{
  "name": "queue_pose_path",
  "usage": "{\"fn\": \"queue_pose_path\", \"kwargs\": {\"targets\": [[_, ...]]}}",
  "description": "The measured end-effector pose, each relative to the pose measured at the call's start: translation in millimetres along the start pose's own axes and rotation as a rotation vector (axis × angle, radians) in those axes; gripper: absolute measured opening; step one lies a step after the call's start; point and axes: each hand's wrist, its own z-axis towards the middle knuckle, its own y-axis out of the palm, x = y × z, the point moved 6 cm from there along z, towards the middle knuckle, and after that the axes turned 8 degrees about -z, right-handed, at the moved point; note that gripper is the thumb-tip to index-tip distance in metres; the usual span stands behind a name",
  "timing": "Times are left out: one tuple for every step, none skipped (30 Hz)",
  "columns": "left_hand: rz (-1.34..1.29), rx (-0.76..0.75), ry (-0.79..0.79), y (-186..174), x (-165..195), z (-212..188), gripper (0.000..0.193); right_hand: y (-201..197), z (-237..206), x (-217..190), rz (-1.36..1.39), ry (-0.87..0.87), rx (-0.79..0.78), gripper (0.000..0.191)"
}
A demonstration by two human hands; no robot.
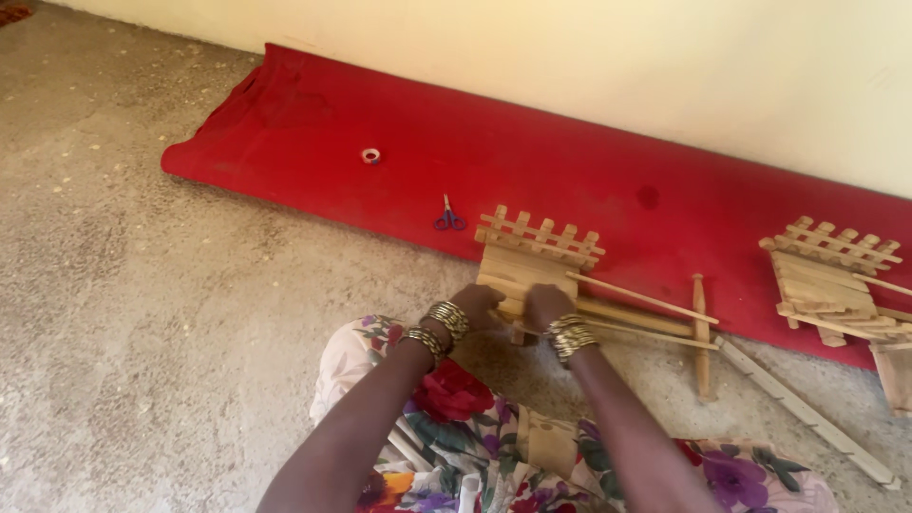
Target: The person sits on the floor and assembles a small wooden toy cart, fitting dowels and slats into the slatted base and attaching the spool-shaped handle and side frame. They press parts together by hand, turn the assembly over, and reposition pieces to seat the joints.
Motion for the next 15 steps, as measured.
{"fn": "queue_pose_path", "kwargs": {"targets": [[-0.015, -0.036, -0.034, 8.3, 0.9, 2.9, 0.041, 7.9, -3.2, 19.1, 0.246, 0.062, -0.026, 0.025], [-0.027, -0.069, -0.065, 14.9, 2.2, 5.5, 0.04, 16.4, -6.4, 38.2, 0.491, 0.126, -0.046, 0.026], [0.033, -0.108, -0.051, 20.5, 3.9, 8.6, 0.04, 15.0, -7.0, 53.5, 0.347, 0.084, 0.019, 0.024], [0.093, -0.148, -0.038, 25.7, 6.1, 10.6, 0.04, 14.2, -8.7, 66.5, 0.203, 0.045, 0.082, 0.023], [0.148, -0.192, -0.027, 32.3, 8.3, 11.3, 0.041, 15.6, -11.7, 72.8, 0.06, 0.005, 0.135, 0.022], [0.158, -0.195, -0.056, 34.9, 7.8, 11.6, 0.043, 18.9, -14.0, 79.3, 0.096, 0.011, 0.15, 0.022], [0.17, -0.198, -0.084, 35.6, 7.5, 12.0, 0.045, 20.2, -16.7, 85.6, 0.132, 0.018, 0.166, 0.022], [0.185, -0.2, -0.11, 35.8, 7.5, 12.1, 0.048, 21.1, -17.9, 88.1, 0.169, 0.025, 0.187, 0.022], [0.197, -0.22, -0.129, 36.9, 8.1, 12.7, 0.05, 21.9, -17.8, 87.9, 0.198, 0.057, 0.189, 0.021], [0.21, -0.239, -0.153, 37.6, 8.1, 12.8, 0.052, 20.6, -18.0, 83.9, 0.229, 0.086, 0.191, 0.02], [0.224, -0.26, -0.181, 38.4, 6.5, 10.5, 0.053, 19.4, -17.5, 74.7, 0.261, 0.11, 0.191, 0.02], [0.203, -0.218, -0.182, 36.4, 6.7, 9.1, 0.065, 17.3, -15.7, 60.5, 0.318, 0.101, 0.195, 0.017], [0.184, -0.173, -0.182, 34.4, 6.8, 8.1, 0.079, 13.1, -12.2, 45.9, 0.375, 0.091, 0.201, 0.017], [0.165, -0.126, -0.178, 32.4, 6.3, 7.0, 0.093, 8.4, -8.5, 31.6, 0.43, 0.081, 0.209, 0.02], [0.179, -0.133, -0.192, 33.7, 4.3, 6.7, 0.101, 5.6, -3.5, 17.8, 0.381, 0.067, 0.173, 0.017]]}}
